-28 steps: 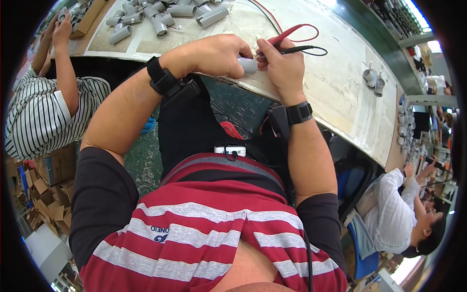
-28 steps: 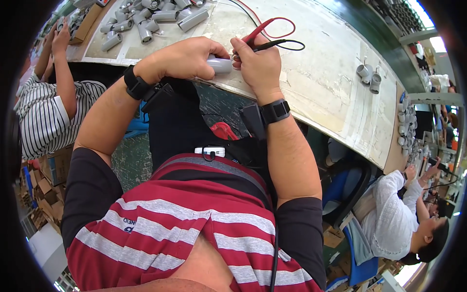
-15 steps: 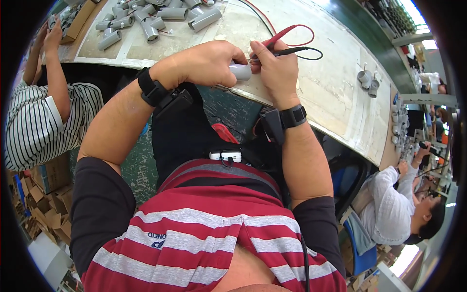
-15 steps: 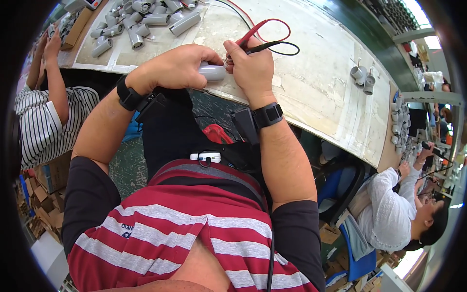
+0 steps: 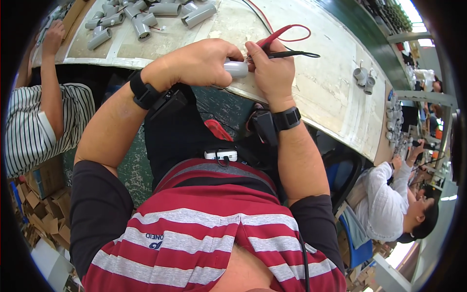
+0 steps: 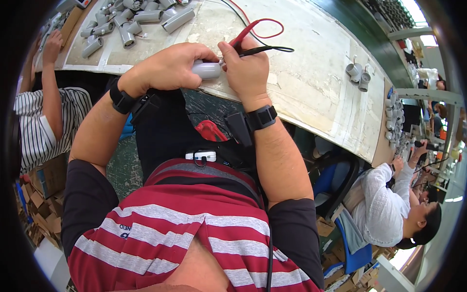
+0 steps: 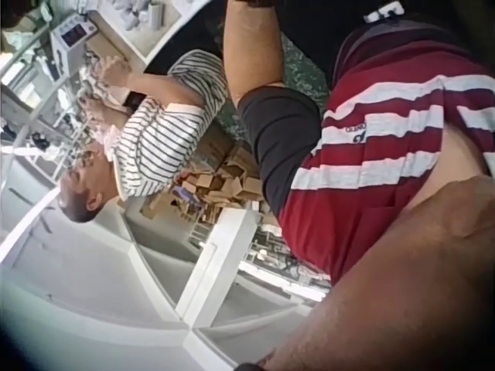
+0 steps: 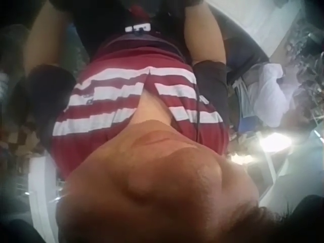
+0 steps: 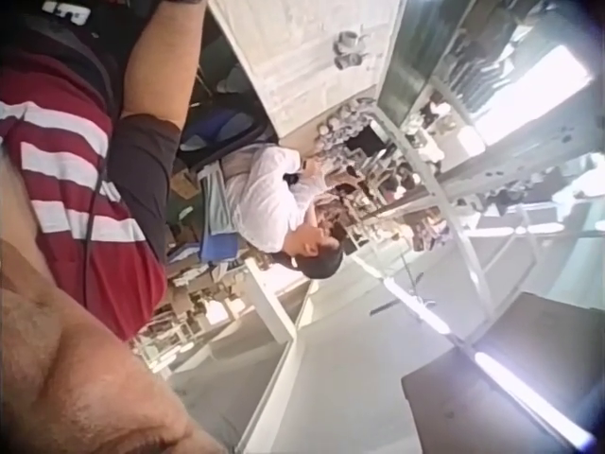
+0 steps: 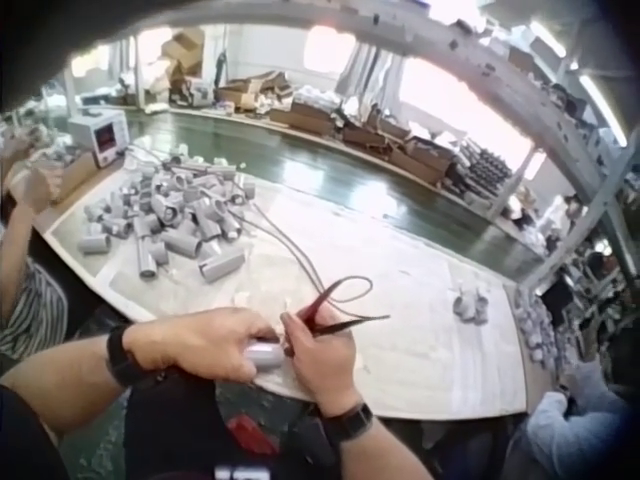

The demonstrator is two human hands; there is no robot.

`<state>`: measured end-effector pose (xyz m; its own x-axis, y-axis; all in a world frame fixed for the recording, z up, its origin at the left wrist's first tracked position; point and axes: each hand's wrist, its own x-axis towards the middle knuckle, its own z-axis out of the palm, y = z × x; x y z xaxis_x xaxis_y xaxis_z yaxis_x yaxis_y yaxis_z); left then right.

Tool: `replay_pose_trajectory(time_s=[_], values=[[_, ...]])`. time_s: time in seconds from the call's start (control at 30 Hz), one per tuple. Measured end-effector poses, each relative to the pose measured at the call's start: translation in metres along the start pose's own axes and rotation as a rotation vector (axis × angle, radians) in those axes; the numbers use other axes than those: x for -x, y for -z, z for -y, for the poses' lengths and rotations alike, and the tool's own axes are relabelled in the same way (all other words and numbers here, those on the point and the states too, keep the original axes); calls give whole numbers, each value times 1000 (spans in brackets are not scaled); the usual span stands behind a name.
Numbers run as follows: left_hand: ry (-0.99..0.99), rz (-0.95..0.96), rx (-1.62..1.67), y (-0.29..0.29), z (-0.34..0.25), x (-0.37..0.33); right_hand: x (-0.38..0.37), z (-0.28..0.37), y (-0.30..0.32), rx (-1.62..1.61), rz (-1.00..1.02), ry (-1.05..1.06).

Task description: The person picks up a grey plastic housing, touches its internal components with multimeter probes, and places it back on the table, repeating this process for several units.

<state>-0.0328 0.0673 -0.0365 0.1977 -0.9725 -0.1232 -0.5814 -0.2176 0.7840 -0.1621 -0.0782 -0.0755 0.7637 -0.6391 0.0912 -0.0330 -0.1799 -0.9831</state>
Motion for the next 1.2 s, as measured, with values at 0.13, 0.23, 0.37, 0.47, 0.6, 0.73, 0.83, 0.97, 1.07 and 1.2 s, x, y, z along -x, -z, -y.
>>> replay_pose_trajectory(time_s=[0.13, 0.23, 0.37, 0.47, 0.6, 0.73, 0.83, 0.97, 1.07, 1.2], values=[[-169, -131, -125, -12, 6, 4, -3, -3, 0, 6, 2, -1], [-221, -169, -174, -20, 6, 6, -4, -4, 4, -37, 2, -31], [-203, -170, -196, -24, 2, 10, -4, -4, 5, -90, 10, -70], [-191, -190, -206, -26, 3, 11, -4, -4, 4, -74, 7, -76], [-193, -186, -194, -28, 6, 11, 0, -4, 2, -60, -18, -54], [-181, -191, -205, -29, 3, 11, -3, -10, 4, -19, -13, -33], [-178, -201, -201, -28, 2, 9, -6, -11, 5, 31, -16, 2], [-172, -183, -155, -22, -4, 7, -7, -8, 5, 163, -44, 88], [-242, -352, -113, -27, 4, 13, -3, -12, -4, 230, -107, 138], [-162, -482, -15, -27, -3, 14, 1, -10, -4, 18, -74, 65]])
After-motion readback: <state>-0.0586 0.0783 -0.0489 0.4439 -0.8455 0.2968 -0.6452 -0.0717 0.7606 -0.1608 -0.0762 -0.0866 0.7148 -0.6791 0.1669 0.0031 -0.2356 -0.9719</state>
